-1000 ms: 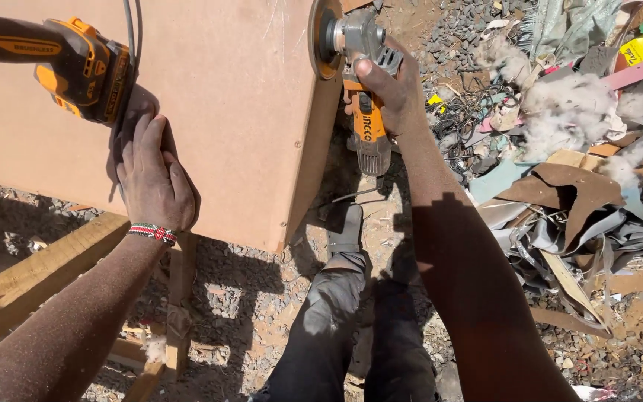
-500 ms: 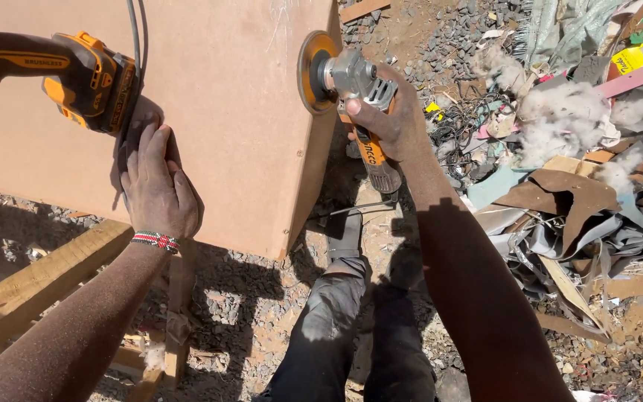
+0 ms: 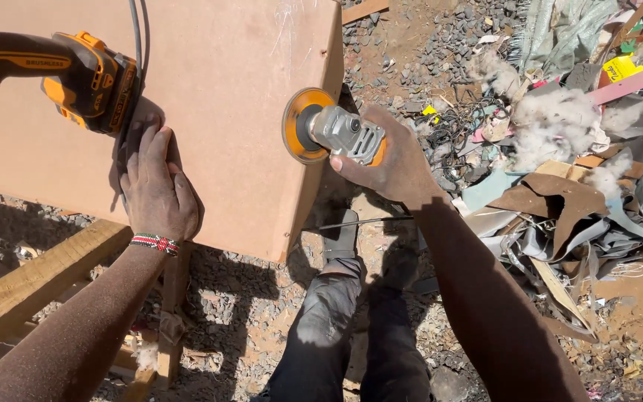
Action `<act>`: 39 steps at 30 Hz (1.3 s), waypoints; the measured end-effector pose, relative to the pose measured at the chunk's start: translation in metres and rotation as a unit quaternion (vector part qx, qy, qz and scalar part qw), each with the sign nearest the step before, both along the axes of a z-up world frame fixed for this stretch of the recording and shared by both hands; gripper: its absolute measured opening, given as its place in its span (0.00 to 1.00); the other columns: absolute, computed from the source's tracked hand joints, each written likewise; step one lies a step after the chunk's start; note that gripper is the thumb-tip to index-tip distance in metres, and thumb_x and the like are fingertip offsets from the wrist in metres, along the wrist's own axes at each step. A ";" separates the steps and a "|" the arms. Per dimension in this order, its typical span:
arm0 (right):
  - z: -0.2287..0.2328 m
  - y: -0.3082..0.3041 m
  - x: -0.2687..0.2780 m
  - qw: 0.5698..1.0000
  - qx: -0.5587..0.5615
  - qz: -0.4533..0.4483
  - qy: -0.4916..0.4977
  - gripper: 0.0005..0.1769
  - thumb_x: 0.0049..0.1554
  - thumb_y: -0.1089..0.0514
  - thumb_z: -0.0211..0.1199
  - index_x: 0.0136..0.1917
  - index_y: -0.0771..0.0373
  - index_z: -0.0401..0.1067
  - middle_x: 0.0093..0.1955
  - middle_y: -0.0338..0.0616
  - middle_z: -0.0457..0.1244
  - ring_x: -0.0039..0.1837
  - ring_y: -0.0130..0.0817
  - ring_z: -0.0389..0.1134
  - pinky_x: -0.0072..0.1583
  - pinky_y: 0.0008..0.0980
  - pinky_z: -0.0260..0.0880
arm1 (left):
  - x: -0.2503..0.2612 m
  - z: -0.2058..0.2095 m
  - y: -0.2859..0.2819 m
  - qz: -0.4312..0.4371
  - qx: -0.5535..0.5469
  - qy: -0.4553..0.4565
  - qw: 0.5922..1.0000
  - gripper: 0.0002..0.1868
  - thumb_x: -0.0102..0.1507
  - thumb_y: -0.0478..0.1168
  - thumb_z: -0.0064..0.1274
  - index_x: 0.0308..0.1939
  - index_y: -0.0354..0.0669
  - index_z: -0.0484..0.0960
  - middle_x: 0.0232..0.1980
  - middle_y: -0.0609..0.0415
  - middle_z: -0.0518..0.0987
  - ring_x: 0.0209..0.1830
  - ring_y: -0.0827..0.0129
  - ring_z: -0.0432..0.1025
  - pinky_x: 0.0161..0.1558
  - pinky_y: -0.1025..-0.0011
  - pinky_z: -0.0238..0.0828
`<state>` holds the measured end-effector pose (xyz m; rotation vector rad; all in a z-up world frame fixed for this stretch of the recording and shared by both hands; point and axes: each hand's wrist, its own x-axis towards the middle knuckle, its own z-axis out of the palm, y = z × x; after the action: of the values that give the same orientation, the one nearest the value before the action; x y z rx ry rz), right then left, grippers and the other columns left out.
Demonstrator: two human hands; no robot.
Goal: Using an angle grinder to sand and smooth the edges of a wooden furniture panel.
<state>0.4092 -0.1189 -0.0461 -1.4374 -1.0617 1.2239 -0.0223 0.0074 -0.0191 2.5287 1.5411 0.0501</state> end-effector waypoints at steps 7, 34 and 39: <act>-0.015 0.036 0.032 0.999 0.036 -0.002 -0.028 0.36 0.68 0.38 0.82 0.63 0.72 0.72 0.47 0.64 0.68 0.51 0.55 0.76 0.59 0.60 0.82 | 0.000 0.003 -0.002 -0.006 0.012 -0.003 1.000 0.43 0.74 0.38 0.48 0.95 0.56 0.60 0.95 0.51 0.61 0.87 0.39 0.61 0.73 0.41 0.64; -0.043 -0.182 -0.169 0.988 -0.012 -0.019 -0.153 0.43 0.50 0.15 0.65 0.60 0.50 0.75 0.35 0.31 0.67 0.35 0.36 0.70 0.43 0.39 0.73 | 0.024 0.029 -0.010 -0.016 0.020 -0.052 0.998 0.37 0.75 0.31 0.44 0.92 0.43 0.68 0.95 0.39 0.67 0.77 0.28 0.70 0.67 0.30 0.64; -0.079 -0.129 -0.142 0.976 0.190 -0.080 0.065 0.30 0.63 0.35 0.78 0.62 0.59 0.73 0.53 0.40 0.68 0.51 0.35 0.69 0.56 0.39 0.73 | 0.024 0.028 -0.012 -0.014 0.025 -0.049 0.998 0.36 0.76 0.32 0.44 0.91 0.42 0.69 0.95 0.39 0.67 0.77 0.28 0.70 0.67 0.29 0.64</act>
<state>0.2669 -0.2478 -0.1250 -1.1084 -1.0050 0.9279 0.0020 -0.0043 0.0091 2.5443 1.4847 0.2078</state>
